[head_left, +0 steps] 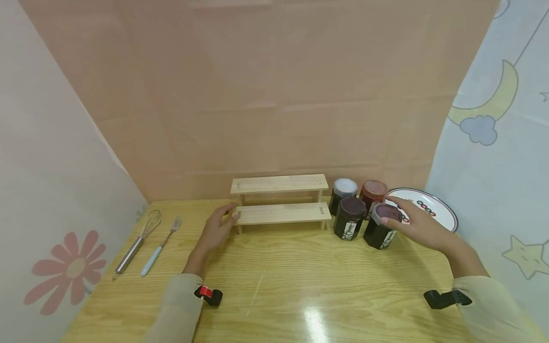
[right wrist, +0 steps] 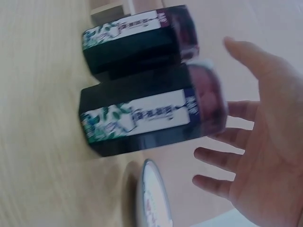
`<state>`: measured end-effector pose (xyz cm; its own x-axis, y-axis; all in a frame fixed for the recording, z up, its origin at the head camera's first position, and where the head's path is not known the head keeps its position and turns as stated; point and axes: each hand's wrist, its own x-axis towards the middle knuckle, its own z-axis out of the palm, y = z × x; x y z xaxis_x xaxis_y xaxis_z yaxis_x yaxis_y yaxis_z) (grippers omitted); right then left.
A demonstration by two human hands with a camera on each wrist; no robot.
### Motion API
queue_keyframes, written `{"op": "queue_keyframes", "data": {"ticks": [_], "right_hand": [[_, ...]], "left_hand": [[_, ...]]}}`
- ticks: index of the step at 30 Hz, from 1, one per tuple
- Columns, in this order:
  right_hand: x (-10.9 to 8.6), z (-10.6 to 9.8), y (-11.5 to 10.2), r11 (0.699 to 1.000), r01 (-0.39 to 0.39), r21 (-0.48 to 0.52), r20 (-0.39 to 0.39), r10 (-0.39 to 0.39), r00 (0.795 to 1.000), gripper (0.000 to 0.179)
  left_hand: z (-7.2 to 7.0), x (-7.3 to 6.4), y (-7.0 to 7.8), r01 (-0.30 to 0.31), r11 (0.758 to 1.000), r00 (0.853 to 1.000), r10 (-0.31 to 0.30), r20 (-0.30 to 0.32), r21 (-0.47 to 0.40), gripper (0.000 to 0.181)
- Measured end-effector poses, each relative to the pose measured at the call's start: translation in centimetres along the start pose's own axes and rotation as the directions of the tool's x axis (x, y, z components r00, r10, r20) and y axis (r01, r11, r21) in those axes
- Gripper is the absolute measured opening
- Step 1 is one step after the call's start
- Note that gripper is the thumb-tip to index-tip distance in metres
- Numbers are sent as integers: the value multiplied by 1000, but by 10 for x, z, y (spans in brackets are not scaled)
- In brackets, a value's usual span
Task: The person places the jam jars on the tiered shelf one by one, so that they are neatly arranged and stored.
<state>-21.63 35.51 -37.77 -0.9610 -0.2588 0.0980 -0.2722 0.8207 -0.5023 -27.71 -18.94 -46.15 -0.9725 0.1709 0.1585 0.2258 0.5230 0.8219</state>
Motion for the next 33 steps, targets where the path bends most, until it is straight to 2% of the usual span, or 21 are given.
{"op": "queue_keyframes", "data": {"ticks": [6, 11, 17, 21, 25, 27, 33], "right_hand": [[-2, 12, 12, 999, -13, 51, 3, 13, 1000, 86], [-3, 19, 22, 985, -33, 167, 15, 31, 999, 88], [-4, 27, 31, 961, -22, 276, -23, 30, 999, 82], [-4, 35, 36, 935, 13, 354, -68, 12, 998, 78], [-4, 45, 40, 892, 48, 449, -100, -3, 995, 73], [-4, 47, 40, 886, 57, 460, -114, -4, 993, 72], [-4, 46, 37, 903, 21, 429, -139, 43, 989, 74]], "left_hand": [[6, 2, -11, 43, 993, 998, -47, -35, -106, 46], [10, 5, -17, 43, 984, 996, -55, -64, -170, 42], [14, 5, -22, 61, 960, 994, -83, -69, -272, 39], [17, 5, -25, 59, 947, 992, -90, -86, -316, 39], [20, 6, -25, 35, 944, 991, -74, -109, -329, 38], [21, 6, -25, 24, 943, 991, -65, -116, -331, 38], [22, 5, -23, 3, 942, 991, -48, -128, -336, 38]]}}
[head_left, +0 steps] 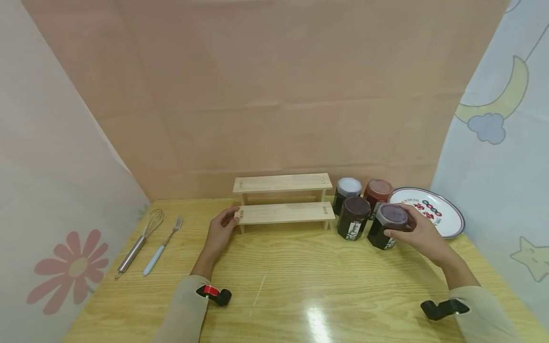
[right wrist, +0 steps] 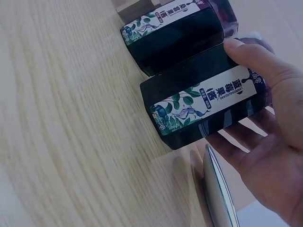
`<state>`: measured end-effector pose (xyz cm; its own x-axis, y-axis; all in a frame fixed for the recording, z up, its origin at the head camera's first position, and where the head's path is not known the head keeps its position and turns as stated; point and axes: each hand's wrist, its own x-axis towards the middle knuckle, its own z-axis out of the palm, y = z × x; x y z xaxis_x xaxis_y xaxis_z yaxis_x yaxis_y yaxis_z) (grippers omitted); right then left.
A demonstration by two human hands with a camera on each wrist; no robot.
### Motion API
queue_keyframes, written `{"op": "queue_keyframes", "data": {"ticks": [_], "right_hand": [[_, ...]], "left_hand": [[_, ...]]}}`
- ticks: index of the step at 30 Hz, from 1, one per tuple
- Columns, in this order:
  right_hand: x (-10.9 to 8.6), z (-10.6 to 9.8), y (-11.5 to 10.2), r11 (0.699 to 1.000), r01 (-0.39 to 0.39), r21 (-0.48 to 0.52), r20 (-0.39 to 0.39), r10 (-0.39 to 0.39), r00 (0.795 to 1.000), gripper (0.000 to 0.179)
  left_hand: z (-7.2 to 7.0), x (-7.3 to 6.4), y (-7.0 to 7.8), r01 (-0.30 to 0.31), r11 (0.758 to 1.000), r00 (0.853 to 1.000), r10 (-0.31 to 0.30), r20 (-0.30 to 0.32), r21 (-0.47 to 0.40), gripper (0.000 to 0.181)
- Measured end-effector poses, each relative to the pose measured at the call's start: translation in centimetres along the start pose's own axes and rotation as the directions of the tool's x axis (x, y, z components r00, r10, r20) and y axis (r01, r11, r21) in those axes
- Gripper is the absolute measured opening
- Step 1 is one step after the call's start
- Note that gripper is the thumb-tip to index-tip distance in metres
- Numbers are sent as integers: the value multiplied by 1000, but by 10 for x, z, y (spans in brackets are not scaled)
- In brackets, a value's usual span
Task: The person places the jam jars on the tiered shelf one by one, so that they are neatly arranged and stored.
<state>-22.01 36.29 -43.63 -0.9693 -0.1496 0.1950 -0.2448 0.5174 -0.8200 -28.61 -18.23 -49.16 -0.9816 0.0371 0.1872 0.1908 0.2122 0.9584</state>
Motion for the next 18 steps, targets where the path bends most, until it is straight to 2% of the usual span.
{"op": "queue_keyframes", "data": {"ticks": [9, 18], "right_hand": [[-2, 0, -6, 1000, -23, -21, -44, 22, 999, 76], [-4, -12, -31, 996, -33, -81, -76, 26, 997, 73]], "left_hand": [[1, 0, -1, 13, 1000, 1000, -13, -1, -1, 37], [0, -1, -1, 10, 1000, 1000, -10, 1, -4, 37]]}}
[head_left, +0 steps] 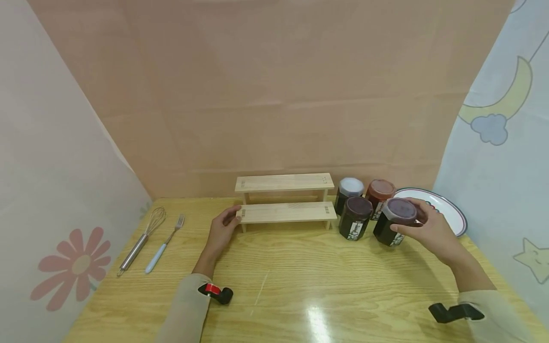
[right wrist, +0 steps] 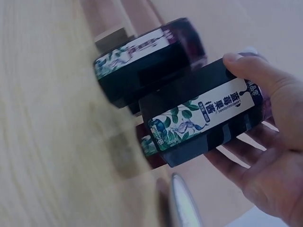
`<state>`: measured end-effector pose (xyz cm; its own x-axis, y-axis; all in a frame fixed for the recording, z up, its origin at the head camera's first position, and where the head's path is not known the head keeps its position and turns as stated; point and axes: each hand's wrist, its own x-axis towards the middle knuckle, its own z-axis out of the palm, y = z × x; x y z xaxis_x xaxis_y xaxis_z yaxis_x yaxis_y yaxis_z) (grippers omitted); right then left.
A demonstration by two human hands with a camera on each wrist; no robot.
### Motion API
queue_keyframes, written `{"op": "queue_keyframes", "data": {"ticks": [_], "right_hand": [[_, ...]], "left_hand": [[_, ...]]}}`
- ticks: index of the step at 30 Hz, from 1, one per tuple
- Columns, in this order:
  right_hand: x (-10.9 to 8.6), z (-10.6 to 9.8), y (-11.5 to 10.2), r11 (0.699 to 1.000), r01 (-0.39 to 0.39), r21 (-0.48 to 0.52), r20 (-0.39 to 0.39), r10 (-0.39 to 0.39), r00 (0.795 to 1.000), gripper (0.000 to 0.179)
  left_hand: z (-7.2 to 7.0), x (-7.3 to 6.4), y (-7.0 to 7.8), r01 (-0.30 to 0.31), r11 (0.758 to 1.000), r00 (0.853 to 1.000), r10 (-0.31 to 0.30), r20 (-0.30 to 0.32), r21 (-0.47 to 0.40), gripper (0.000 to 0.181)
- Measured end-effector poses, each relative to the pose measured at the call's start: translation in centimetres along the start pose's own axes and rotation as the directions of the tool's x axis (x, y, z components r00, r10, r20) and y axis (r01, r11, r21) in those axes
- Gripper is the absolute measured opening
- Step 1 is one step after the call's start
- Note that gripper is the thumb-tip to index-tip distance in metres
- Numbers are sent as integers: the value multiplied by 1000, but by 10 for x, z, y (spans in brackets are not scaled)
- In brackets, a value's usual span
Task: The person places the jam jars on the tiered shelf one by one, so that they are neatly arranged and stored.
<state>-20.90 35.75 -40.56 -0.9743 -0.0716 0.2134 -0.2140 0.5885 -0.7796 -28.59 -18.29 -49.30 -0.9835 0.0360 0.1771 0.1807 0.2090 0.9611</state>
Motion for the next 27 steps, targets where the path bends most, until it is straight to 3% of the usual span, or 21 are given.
{"op": "queue_keyframes", "data": {"ticks": [4, 10, 17, 21, 27], "right_hand": [[1, -7, -17, 1000, -14, 21, -27, 14, 1000, 73], [5, -20, -45, 998, -44, -34, -70, 41, 997, 73], [20, -32, -80, 997, -65, -40, -85, 61, 995, 69], [34, -27, -98, 998, -57, -3, -76, 57, 996, 76], [56, -3, -120, 996, -55, 65, -51, 59, 997, 82]], "left_hand": [[0, 0, 0, 4, 1000, 1000, -4, 1, -6, 37], [0, 0, -1, 8, 1000, 1000, -8, 5, -10, 38], [-1, -1, 0, 13, 1000, 1000, -13, -6, -15, 37], [-1, -1, 0, 9, 1000, 1000, -9, -8, -17, 37], [0, 1, -3, 0, 1000, 1000, -1, -3, -18, 38]]}}
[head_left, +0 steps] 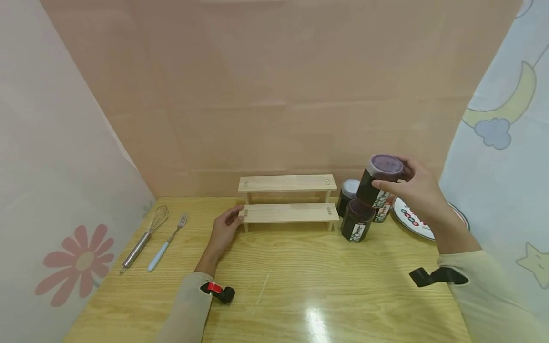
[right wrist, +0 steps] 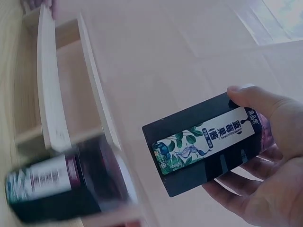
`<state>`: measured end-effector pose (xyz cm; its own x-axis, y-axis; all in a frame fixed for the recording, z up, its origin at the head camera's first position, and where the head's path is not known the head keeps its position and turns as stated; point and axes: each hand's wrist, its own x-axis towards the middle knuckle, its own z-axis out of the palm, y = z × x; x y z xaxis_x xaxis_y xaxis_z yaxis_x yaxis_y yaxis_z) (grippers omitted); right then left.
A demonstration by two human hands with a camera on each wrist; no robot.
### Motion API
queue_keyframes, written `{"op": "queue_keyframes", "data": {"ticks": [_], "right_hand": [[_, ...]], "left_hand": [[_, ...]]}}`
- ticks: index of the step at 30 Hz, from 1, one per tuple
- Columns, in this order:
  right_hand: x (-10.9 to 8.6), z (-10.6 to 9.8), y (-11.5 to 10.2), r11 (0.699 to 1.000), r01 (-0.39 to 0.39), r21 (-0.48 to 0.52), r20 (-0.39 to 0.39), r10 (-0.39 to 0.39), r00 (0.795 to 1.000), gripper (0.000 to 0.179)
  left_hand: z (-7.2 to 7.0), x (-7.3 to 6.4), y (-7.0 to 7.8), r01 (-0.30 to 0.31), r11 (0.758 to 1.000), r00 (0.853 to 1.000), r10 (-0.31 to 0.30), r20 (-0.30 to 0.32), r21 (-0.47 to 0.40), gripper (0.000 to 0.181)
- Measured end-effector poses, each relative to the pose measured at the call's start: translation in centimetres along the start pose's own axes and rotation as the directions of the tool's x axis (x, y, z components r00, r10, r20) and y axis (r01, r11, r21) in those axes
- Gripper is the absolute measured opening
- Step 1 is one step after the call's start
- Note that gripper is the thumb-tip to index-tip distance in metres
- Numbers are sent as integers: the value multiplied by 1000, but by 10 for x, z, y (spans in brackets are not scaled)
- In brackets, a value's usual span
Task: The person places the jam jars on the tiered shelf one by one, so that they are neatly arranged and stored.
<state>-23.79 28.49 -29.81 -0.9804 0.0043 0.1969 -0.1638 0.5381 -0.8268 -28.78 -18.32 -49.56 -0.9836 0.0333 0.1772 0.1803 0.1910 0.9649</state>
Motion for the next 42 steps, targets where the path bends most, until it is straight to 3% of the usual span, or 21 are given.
{"op": "queue_keyframes", "data": {"ticks": [6, 14, 21, 24, 32, 42], "right_hand": [[23, 37, -15, 995, -23, 99, 56, 17, 998, 88], [46, 78, -38, 988, 54, 141, 100, -69, 993, 86], [65, 108, -55, 974, 71, 216, 127, -100, 987, 85], [72, 121, -58, 968, 76, 237, 142, -112, 984, 86], [91, 164, -64, 965, 59, 256, 109, -89, 990, 85], [104, 206, -69, 968, 60, 242, 25, -68, 997, 84]], "left_hand": [[1, 0, 0, -14, 1000, 1000, 14, -7, -22, 38], [7, -1, 3, 18, 999, 1000, -18, 0, -37, 40], [12, -14, 39, 52, 998, 998, -51, 26, -35, 41], [13, -13, 37, 49, 998, 999, -48, 25, -41, 41], [13, -14, 31, 16, 1000, 1000, -17, -17, -19, 38], [12, -16, 35, 43, 998, 999, -42, 16, -46, 40]]}}
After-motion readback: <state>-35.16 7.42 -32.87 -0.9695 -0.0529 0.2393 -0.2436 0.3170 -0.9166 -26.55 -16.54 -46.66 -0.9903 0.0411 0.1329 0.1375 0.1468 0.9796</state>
